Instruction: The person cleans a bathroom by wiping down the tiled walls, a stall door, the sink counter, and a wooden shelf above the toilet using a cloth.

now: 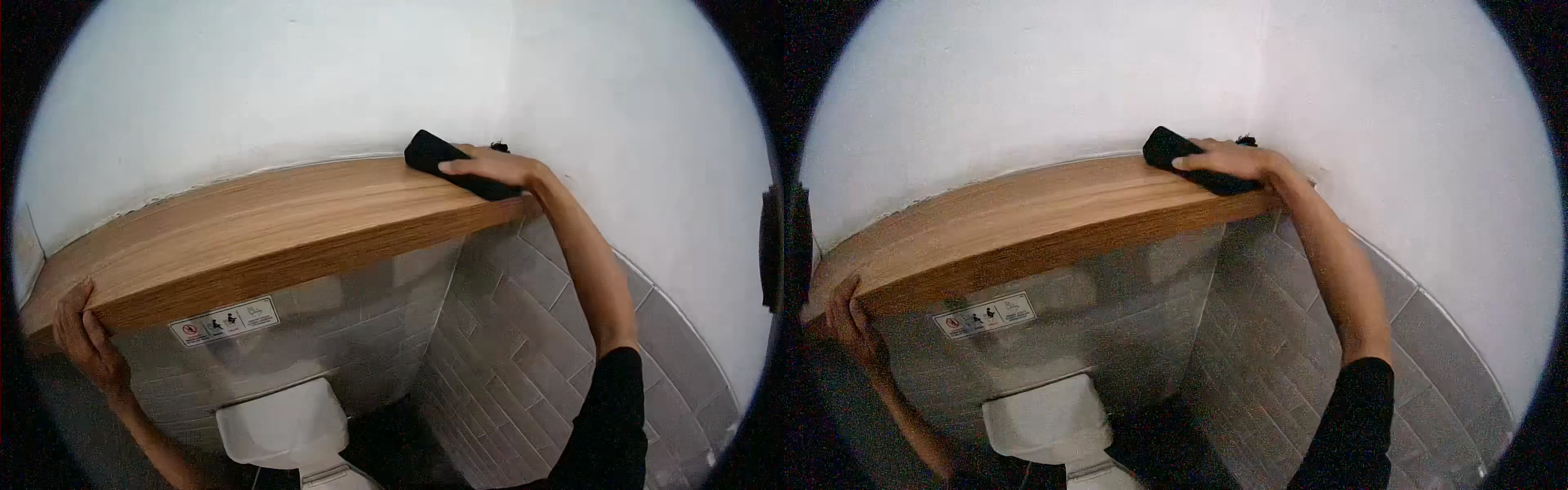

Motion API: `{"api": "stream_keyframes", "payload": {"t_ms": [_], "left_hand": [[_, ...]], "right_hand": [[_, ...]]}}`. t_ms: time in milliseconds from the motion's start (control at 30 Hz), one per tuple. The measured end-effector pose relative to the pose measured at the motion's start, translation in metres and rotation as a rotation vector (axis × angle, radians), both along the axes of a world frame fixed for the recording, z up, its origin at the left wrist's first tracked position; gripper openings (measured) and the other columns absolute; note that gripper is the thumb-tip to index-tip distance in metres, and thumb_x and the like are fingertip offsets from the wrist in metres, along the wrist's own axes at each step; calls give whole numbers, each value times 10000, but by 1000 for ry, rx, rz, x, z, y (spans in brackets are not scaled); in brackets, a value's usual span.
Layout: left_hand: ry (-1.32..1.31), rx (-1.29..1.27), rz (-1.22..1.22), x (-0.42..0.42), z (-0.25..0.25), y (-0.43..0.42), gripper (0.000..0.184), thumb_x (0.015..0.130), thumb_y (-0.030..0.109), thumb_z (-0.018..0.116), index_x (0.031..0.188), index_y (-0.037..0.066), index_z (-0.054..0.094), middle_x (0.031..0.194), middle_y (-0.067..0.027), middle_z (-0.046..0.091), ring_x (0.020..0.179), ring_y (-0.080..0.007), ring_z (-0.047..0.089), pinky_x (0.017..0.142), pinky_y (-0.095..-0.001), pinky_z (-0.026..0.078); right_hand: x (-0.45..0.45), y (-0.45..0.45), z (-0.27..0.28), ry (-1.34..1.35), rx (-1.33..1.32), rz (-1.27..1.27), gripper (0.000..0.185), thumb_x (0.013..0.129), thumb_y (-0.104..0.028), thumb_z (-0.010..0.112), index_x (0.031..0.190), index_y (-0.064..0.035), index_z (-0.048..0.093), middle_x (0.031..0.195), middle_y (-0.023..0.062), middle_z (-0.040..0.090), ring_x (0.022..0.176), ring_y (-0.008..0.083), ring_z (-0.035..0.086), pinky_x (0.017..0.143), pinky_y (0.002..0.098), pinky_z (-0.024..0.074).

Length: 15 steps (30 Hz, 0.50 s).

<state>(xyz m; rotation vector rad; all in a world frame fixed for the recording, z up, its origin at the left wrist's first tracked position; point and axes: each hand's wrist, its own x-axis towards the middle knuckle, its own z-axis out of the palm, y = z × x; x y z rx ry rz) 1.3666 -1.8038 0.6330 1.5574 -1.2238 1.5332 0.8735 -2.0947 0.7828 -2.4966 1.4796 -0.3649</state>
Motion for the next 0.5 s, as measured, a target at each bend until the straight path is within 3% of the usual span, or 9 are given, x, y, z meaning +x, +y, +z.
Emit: {"api": "stream_keyframes", "payload": {"t_ms": [100,167,200,300,333,433,500], "left_hand": [[47,32,-46,1,0,2,368,1015,224,311,1155,71,615,1156,-105,634,1118,-270,552,1038,-435,316],[52,44,-38,-5,2,3,376,1016,227,301,1157,72,613,1157,-110,633,1129,-270,547,1040,-437,313],[55,43,-38,-6,2,2,380,1017,228,295,1157,73,613,1157,-113,632,1134,-271,544,1042,-438,311],[32,38,15,-3,-2,2,384,1019,231,290,1164,73,610,1159,-117,630,1140,-272,539,1043,-438,309],[35,46,13,-3,-2,3,385,1019,238,293,1169,74,606,1165,-119,627,1145,-274,536,1044,-438,309],[23,70,13,-1,1,8,400,1016,294,304,1190,78,592,1182,-119,617,1157,-280,528,1048,-437,308],[2,83,6,-1,0,10,441,1010,376,318,1210,81,577,1194,-113,610,1163,-283,523,1050,-435,307]], "right_hand": [[-18,33,0,31,-53,139,871,875,-716,383,1444,-58,355,1437,197,405,1335,298,369,1108,372,276],[-37,24,2,-89,48,46,930,868,-748,325,1443,-17,334,1441,212,393,1352,313,347,1124,376,257],[-38,31,7,-114,129,-141,999,838,-782,312,1444,12,311,1488,245,291,1404,356,245,1158,399,195],[-63,-42,-9,-109,-32,-161,958,876,-739,291,1442,34,291,1487,240,296,1399,340,268,1155,378,210],[-53,-49,-6,-34,-72,-171,882,919,-678,269,1443,32,289,1486,229,307,1393,334,285,1153,377,222],[-15,-63,-3,132,-106,-225,873,911,-676,295,1422,31,334,1454,228,365,1367,336,332,1136,379,263],[23,-49,-3,112,-54,-246,816,903,-682,296,1380,-29,411,1395,230,438,1301,344,418,1089,439,320]]}}
